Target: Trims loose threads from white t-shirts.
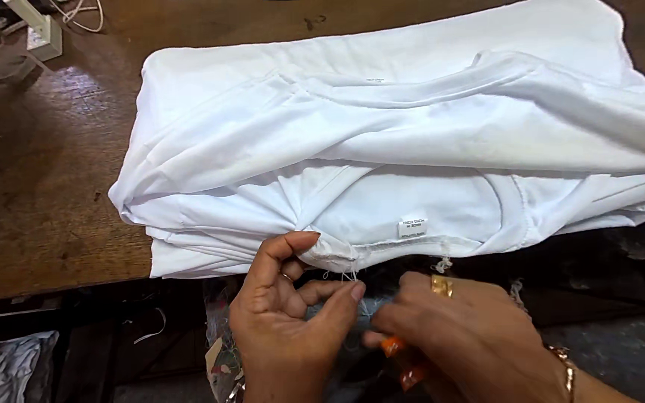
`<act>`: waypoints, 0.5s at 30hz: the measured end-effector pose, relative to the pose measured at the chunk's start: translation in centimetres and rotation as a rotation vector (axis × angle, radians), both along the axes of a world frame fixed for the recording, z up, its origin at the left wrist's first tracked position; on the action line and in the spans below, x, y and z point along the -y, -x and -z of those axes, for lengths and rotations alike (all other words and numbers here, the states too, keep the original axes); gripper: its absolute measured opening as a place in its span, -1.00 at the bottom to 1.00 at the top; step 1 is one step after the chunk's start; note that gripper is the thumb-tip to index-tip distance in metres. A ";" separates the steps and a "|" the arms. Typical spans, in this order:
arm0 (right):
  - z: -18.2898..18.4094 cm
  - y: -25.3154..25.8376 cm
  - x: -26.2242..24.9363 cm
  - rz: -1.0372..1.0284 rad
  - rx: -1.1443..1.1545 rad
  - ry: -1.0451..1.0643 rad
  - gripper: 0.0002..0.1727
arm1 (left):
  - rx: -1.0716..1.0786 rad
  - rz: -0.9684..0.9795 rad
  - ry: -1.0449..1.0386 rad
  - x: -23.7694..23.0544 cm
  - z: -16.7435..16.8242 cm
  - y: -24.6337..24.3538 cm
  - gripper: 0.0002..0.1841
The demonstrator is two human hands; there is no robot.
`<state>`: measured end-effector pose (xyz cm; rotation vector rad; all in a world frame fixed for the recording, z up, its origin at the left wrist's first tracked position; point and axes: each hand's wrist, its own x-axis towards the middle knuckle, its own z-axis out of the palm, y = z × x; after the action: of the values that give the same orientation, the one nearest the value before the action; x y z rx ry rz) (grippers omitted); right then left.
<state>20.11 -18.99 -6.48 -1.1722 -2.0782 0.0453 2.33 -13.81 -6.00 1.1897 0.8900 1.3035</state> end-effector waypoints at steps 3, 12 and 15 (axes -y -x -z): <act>-0.7 -1.7 -0.2 0.145 0.012 0.063 -0.37 | 0.079 0.031 0.095 0.1 -0.5 0.5 -0.35; -0.1 -2.4 -1.1 0.211 0.134 -0.159 -0.54 | 0.183 0.068 0.274 0.3 -1.8 1.1 -0.29; 0.0 -2.0 -1.7 0.183 0.100 -0.176 -0.57 | 0.177 0.057 0.309 0.4 -2.0 1.1 -0.27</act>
<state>22.12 -17.30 -6.52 -1.2717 -2.0050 -0.2819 1.25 -14.17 -4.03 0.8398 0.8844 1.1567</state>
